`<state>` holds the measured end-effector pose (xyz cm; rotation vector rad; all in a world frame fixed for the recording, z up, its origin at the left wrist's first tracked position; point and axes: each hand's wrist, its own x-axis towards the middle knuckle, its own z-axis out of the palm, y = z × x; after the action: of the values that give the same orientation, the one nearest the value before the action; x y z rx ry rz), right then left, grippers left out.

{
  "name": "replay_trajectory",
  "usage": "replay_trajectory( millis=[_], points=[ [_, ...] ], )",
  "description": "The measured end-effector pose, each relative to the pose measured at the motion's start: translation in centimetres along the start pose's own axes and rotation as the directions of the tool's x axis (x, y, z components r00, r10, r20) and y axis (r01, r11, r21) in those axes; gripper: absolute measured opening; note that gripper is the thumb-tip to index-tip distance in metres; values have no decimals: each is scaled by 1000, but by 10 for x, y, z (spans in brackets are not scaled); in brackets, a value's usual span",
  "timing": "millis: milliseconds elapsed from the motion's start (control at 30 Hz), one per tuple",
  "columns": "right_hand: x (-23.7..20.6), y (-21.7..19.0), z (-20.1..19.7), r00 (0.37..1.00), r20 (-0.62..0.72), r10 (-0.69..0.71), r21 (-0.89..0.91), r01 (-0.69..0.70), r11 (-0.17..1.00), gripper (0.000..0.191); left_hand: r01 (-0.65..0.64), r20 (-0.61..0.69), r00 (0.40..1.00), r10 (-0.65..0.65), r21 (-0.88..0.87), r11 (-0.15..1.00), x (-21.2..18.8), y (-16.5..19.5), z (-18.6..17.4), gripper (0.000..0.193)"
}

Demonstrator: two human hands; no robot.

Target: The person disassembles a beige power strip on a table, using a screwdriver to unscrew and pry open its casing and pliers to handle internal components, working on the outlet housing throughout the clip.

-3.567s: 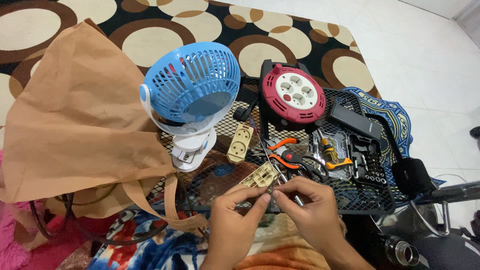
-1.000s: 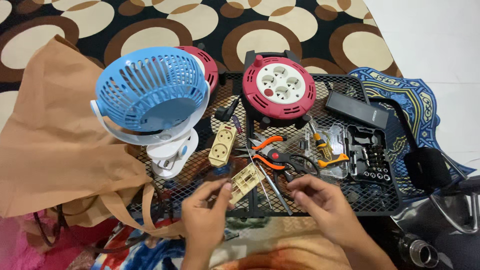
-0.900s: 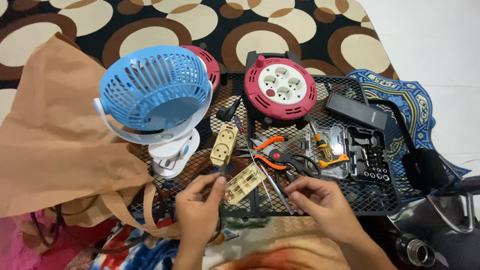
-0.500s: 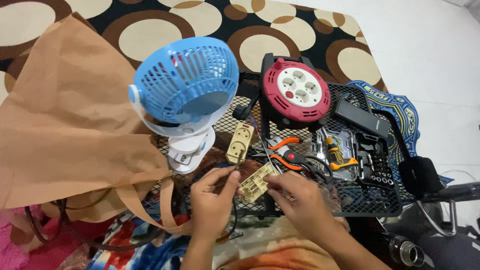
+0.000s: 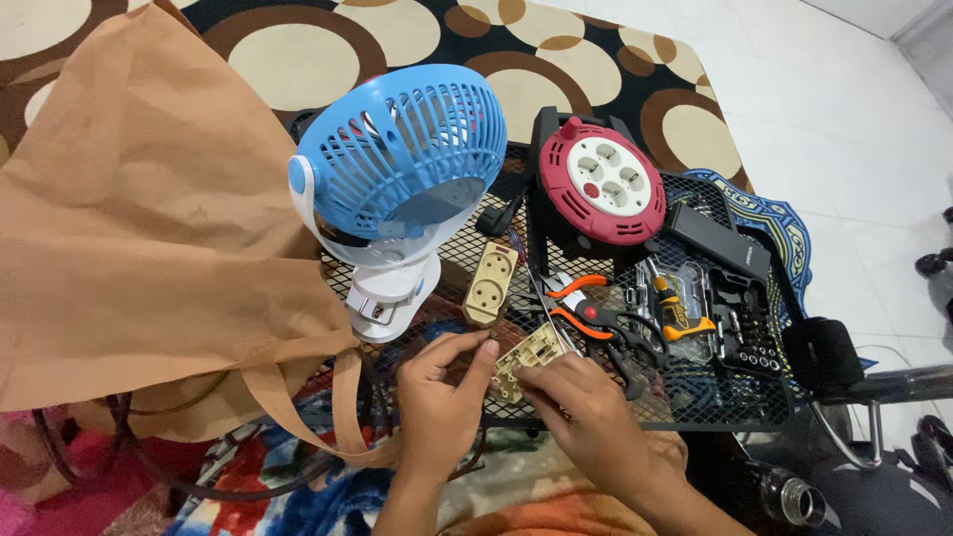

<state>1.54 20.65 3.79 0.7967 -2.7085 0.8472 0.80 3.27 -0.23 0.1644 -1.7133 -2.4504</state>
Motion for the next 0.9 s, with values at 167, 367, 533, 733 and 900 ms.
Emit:
replay_trajectory(
  millis=[167, 367, 533, 733, 900],
  points=[
    [5, 2, -12, 996, -37, -80, 60, 82, 995, 23, 2, 19, 1000, -2, 20, 1000, 1, 2, -1, 19],
    [11, 4, -36, 958, -10, 285, -176, -282, 943, 27, -12, 22, 1000, 11, 37, 999, 0, 3, -1, 19],
    [15, 4, -33, 870, 142, 473, -202, -442, 874, 35, 4, 23, 1000, -6, 79, 997, 1, 3, -2, 20],
    [11, 19, -35, 791, 168, 589, -61, -588, 807, 32, 19, 31, 999, -21, 81, 997, 2, 3, -1, 21],
    [-3, 44, -47, 747, 178, 641, 203, -665, 719, 27, 28, 20, 999, -30, 75, 997, 2, 1, -1, 21]
  ],
)
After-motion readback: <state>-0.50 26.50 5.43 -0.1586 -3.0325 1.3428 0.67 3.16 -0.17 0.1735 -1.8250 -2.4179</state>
